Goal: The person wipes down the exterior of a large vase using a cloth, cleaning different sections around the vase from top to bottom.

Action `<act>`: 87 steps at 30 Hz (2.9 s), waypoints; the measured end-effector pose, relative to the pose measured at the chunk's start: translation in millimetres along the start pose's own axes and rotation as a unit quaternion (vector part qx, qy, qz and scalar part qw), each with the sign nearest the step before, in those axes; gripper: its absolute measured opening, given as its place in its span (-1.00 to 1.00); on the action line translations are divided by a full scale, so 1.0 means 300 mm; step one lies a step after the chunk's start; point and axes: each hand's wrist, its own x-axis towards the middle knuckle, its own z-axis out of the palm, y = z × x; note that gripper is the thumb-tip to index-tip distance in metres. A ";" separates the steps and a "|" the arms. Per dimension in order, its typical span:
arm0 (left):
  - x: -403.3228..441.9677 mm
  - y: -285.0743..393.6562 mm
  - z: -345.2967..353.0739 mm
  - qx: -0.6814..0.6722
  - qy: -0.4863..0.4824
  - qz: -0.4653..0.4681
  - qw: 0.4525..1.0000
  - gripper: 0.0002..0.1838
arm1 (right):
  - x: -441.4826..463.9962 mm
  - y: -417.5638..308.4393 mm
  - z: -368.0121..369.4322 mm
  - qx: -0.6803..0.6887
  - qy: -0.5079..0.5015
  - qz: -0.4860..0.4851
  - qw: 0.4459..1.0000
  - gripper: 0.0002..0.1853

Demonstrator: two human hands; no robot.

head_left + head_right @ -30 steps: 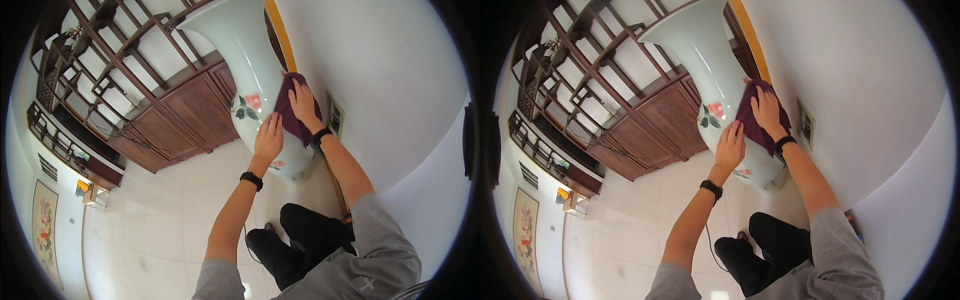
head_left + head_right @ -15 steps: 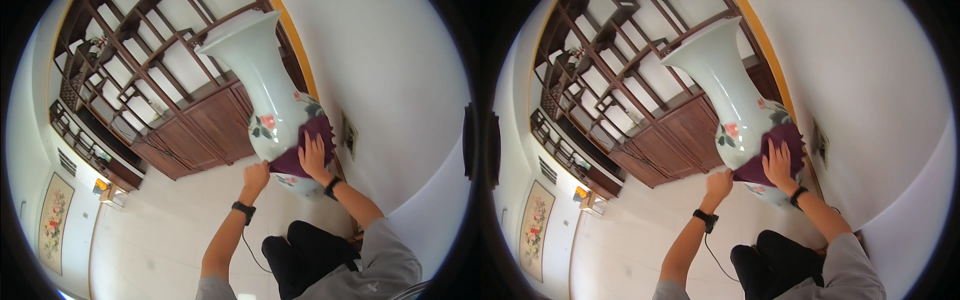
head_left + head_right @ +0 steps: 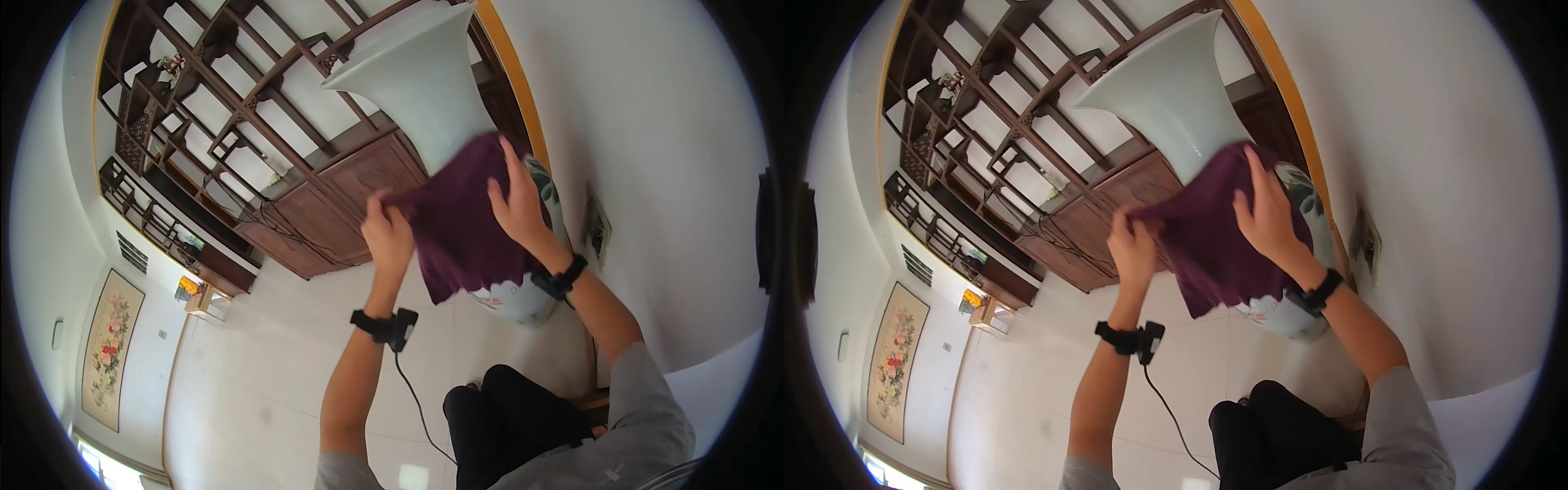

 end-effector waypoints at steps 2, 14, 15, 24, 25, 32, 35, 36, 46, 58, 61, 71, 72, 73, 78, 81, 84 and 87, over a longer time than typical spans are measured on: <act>0.087 0.088 0.020 0.074 0.017 0.024 0.997 -0.64 | 0.130 0.003 0.019 0.012 0.017 -0.053 0.998 -0.27; 0.087 -0.124 0.410 0.104 -0.010 0.107 0.989 -0.11 | 0.116 0.254 0.094 -0.036 -0.077 -0.044 0.995 -0.22; 0.052 -0.170 0.420 0.092 -0.017 0.112 0.989 -0.10 | 0.085 0.262 0.084 -0.031 -0.097 -0.023 0.995 -0.22; -0.065 -0.225 0.442 0.115 0.003 0.100 0.988 -0.28 | -0.071 0.258 0.042 -0.167 -0.122 -0.031 0.978 -0.28; -0.062 -0.219 0.437 0.108 -0.001 0.097 0.989 -0.32 | -0.074 0.255 0.034 -0.184 -0.121 -0.044 0.974 -0.31; -0.097 -0.272 0.424 0.108 -0.026 0.156 0.981 -0.55 | -0.073 0.205 0.029 -0.212 -0.085 -0.059 0.972 -0.47; -0.117 -0.271 0.418 0.114 -0.022 0.194 0.974 -0.58 | -0.115 0.254 0.049 -0.190 -0.083 -0.042 0.977 -0.41; -0.118 -0.282 0.420 0.118 -0.014 0.214 0.969 -0.57 | -0.118 0.261 0.056 -0.191 -0.077 -0.059 0.977 -0.42; -0.246 -0.296 0.406 0.176 -0.046 0.169 0.969 -0.27 | -0.230 0.308 0.067 -0.194 -0.137 -0.063 0.969 -0.47; -0.390 -0.283 0.280 0.291 -0.208 0.120 0.926 -0.34 | -0.394 0.295 -0.019 -0.094 -0.199 0.026 0.975 -0.48; -0.417 -0.307 0.207 0.271 -0.189 0.128 0.935 -0.40 | -0.352 0.272 -0.053 -0.095 -0.115 0.073 0.986 -0.69; -0.197 -0.188 0.006 0.195 -0.077 0.009 0.978 -0.76 | -0.085 0.211 -0.116 0.172 -0.046 0.296 0.938 -0.87; -0.155 -0.167 0.000 0.191 -0.059 -0.003 0.980 -0.75 | -0.044 0.205 -0.109 0.194 -0.044 0.300 0.933 -0.87; -0.108 -0.139 -0.005 0.110 -0.046 -0.023 0.993 -0.75 | 0.003 0.203 -0.095 0.203 -0.053 0.298 0.931 -0.88; 0.160 -0.051 0.025 0.069 0.067 0.085 0.992 -0.66 | 0.281 0.290 0.034 0.132 -0.039 0.183 0.973 -0.76; 0.288 0.045 0.049 0.134 0.084 0.139 0.978 -0.50 | 0.464 0.259 0.122 0.173 -0.029 0.075 0.982 -0.54; 0.401 0.056 0.095 0.155 0.103 0.247 0.951 -0.32 | 0.586 0.281 0.218 0.181 -0.049 0.029 0.982 -0.32; 0.440 0.026 0.180 0.148 0.080 0.193 0.967 -0.18 | 0.593 0.298 0.259 0.151 -0.071 0.026 0.986 -0.16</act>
